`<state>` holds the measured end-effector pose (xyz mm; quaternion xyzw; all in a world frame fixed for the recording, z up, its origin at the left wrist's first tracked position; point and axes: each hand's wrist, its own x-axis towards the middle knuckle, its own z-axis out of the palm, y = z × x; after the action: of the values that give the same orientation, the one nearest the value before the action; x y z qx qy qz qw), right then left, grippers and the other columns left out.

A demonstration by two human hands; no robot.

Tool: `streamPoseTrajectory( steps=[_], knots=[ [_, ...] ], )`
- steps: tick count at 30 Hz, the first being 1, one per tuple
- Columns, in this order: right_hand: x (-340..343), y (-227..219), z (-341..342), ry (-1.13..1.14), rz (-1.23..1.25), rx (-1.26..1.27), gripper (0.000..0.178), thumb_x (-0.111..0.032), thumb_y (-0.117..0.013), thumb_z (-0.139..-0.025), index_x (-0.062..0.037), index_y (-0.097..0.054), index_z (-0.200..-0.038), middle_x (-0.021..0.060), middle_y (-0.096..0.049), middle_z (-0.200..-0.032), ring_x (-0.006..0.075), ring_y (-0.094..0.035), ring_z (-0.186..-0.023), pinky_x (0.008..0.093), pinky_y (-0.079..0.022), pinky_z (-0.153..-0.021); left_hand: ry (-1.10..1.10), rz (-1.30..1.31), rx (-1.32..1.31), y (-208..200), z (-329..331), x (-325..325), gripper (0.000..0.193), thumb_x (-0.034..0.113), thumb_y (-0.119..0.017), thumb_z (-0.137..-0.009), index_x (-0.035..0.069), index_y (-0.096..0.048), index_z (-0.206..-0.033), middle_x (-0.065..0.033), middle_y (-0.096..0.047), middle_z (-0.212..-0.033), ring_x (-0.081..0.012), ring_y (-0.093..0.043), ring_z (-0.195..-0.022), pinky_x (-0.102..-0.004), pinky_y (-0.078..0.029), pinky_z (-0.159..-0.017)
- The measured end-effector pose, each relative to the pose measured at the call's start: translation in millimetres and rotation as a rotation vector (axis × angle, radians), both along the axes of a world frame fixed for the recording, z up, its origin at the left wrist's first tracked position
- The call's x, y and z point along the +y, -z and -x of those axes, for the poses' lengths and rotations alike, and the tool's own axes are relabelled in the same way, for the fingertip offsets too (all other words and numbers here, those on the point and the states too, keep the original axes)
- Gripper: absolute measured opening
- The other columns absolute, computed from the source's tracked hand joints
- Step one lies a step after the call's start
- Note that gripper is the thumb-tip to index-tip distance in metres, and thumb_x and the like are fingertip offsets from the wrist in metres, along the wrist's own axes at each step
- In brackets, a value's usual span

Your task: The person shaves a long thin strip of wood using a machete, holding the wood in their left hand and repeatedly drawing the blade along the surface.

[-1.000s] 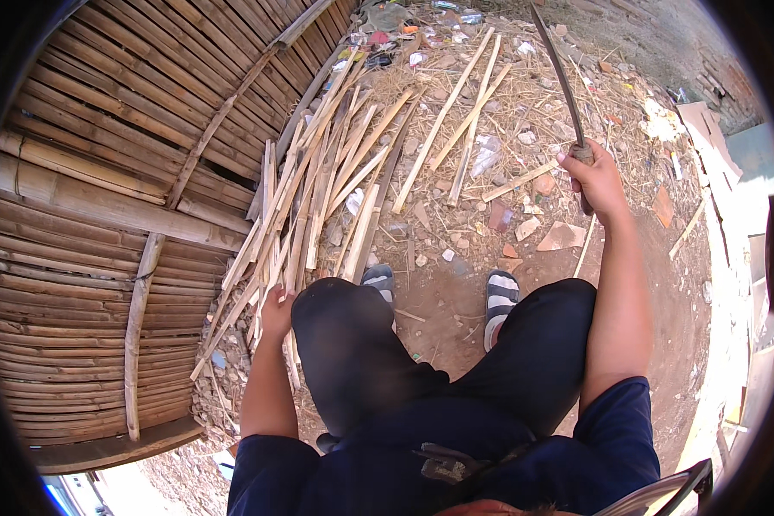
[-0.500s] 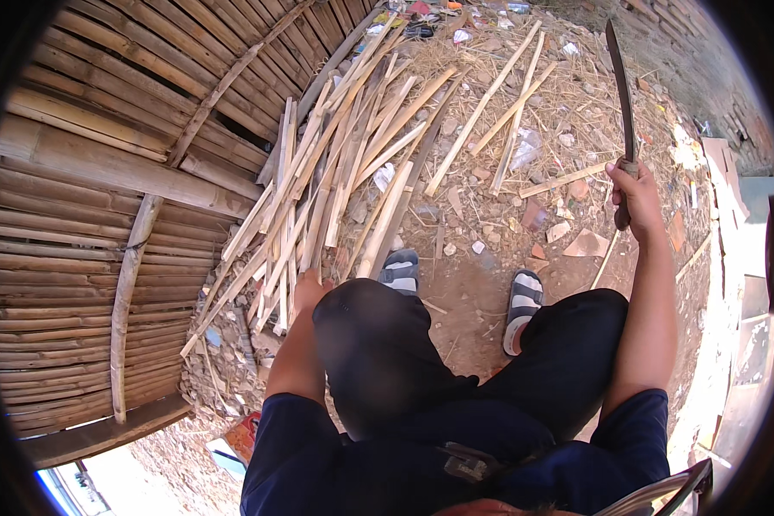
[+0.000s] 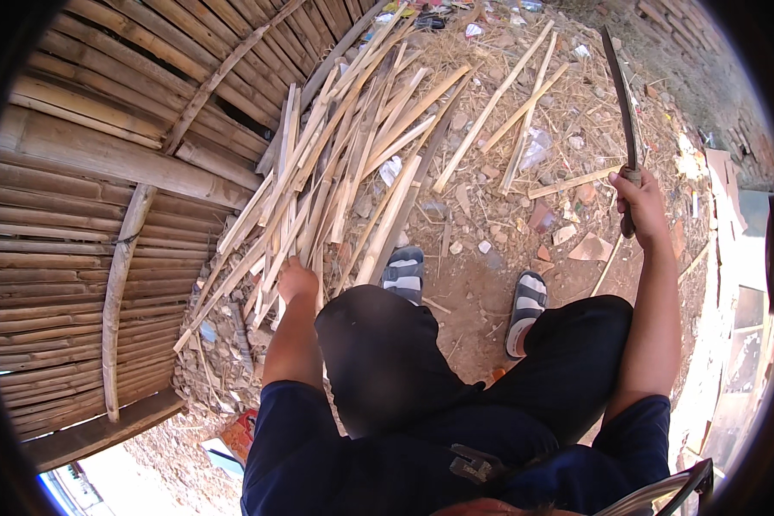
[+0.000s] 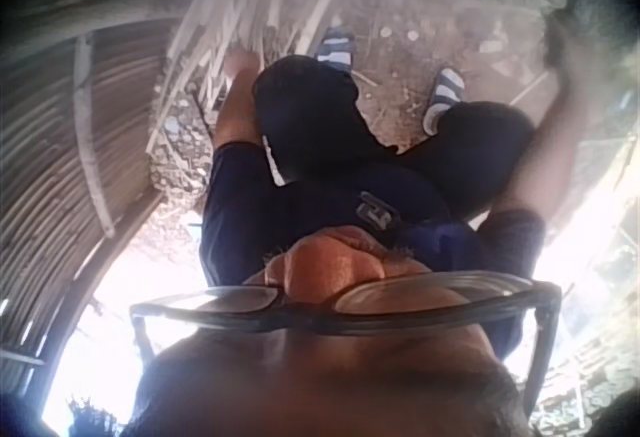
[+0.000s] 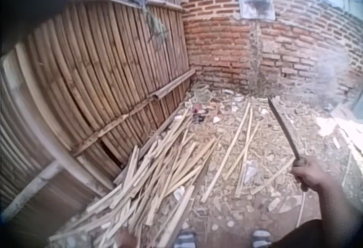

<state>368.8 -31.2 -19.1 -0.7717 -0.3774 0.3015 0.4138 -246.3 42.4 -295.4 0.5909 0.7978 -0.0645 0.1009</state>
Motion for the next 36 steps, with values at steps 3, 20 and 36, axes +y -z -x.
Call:
streamPoseTrajectory(
  steps=[3,20,36],
  knots=[
    [0.9,1.6,-0.4,-0.027,-0.001,0.011,0.025,-0.023,-0.076,-0.09,-0.0063,-0.061,-0.102,-0.0029,-0.053,-0.069,0.0083,-0.049,-0.057,0.0264,-0.039,-0.053,-0.043,-0.075,-0.054,-12.6,-1.1,-1.0,0.041,0.023,-0.06,-0.092,0.005,-0.053,-0.128,-0.0228,-0.057,-0.132,-0.0419,-0.065,-0.113,-0.0531,-0.055,-0.091],
    [-11.2,-4.5,-2.5,-0.151,-0.082,0.065,0.032,-0.022,-0.079,-0.087,-0.001,-0.062,-0.104,-0.0005,-0.057,-0.072,0.0098,-0.052,-0.056,0.0287,-0.042,-0.051,-0.058,0.037,-0.458,-194.7,17.1,-68.5,0.054,0.046,-0.084,-0.08,-0.004,-0.073,-0.098,-0.0125,-0.071,-0.08,-0.0229,-0.068,-0.072,-0.0377,-0.053,-0.07],
    [-27.2,-34.9,31.9,-0.587,-0.1,-0.263,0.049,-0.029,-0.084,-0.082,0.0002,-0.067,-0.118,0.0193,-0.069,-0.091,0.0303,-0.068,-0.089,0.0413,-0.053,-0.085,-0.211,-0.029,-1.027,-303.3,-23.6,-211.3,0.017,0.013,-0.056,-0.101,0.004,-0.07,-0.105,0.0046,-0.053,-0.07,-0.0033,-0.044,-0.061,-0.0219,-0.036,-0.055]
  ],
)
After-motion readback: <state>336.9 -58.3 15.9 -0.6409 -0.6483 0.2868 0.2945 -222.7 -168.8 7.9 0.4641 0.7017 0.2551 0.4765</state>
